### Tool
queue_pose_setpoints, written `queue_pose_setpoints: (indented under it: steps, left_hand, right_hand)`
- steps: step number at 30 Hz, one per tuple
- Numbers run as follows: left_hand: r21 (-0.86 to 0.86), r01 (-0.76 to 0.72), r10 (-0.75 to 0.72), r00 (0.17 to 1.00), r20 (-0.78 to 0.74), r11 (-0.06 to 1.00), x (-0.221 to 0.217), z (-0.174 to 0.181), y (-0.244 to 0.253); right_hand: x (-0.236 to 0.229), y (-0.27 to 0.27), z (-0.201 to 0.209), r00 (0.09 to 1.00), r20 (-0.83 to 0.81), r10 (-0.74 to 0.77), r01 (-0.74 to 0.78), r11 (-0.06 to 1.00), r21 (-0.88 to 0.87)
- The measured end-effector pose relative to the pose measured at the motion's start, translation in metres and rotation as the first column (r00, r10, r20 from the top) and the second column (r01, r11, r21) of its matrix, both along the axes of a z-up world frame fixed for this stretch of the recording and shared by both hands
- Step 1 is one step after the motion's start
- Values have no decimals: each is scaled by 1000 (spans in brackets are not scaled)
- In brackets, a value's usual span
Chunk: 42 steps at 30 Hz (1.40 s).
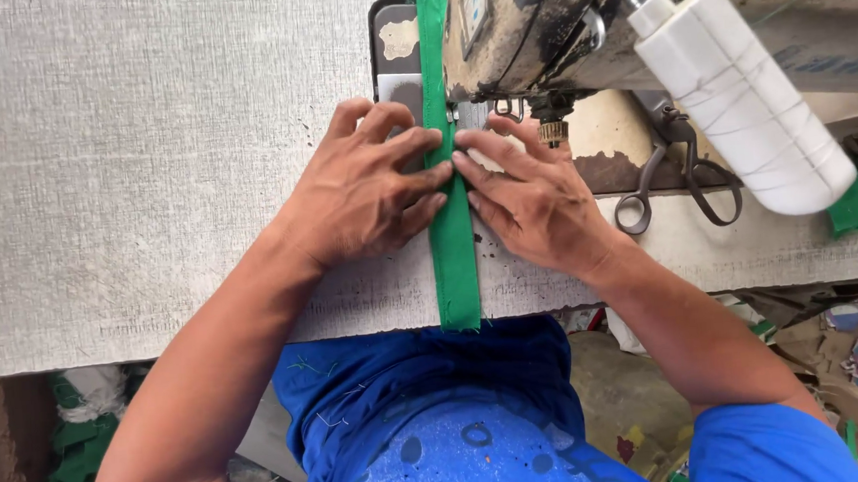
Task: Sewing a green fabric strap using an industrial sewing machine
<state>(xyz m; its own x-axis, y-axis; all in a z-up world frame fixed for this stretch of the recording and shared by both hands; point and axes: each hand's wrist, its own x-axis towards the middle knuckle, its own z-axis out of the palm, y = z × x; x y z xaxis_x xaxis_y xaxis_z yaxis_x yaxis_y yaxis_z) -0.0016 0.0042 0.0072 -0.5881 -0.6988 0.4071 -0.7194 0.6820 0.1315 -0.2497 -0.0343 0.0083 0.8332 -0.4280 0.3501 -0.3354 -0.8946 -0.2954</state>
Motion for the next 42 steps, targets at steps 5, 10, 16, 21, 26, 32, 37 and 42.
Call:
queue_pose_setpoints:
  steps: [5, 10, 16, 21, 26, 32, 37, 42]
  left_hand:
    - [-42, 43, -46, 997, -54, 998, -3, 4, 1]
    - [-48, 25, -28, 998, -61, 999, -3, 2, -3]
    - [-36, -64, 64, 998, -6, 997, 2, -10, -14]
    - [-94, -58, 47, 992, -119, 994, 4, -22, -16]
    - [-57, -111, 110, 994, -19, 992, -1, -24, -8]
    - [-159, -50, 34, 994, -106, 986, 0, -25, -2]
    - [-106, -7, -2, 996, -91, 994, -2, -14, 0]
    - [-45, -4, 0, 996, -89, 999, -1, -4, 2]
  right_hand:
    - [-2, 3, 3, 999, -36, -1, -2, 998, -63]
    - [0, 0, 2, 999, -49, -5, 2, 998, -66]
    - [5, -1, 1, 985, -136, -104, 89, 990, -108]
    - [9, 0, -2, 988, -89, -123, 112, 987, -115]
    - [9, 5, -2, 999, -9, -50, 49, 991, -121]
    - [8, 5, -4, 1000, -5, -17, 16, 992, -126]
    - [5, 3, 0, 1000, 7, -11, 12, 991, -136]
    - [4, 2, 3, 999, -33, 16, -18, 998, -66]
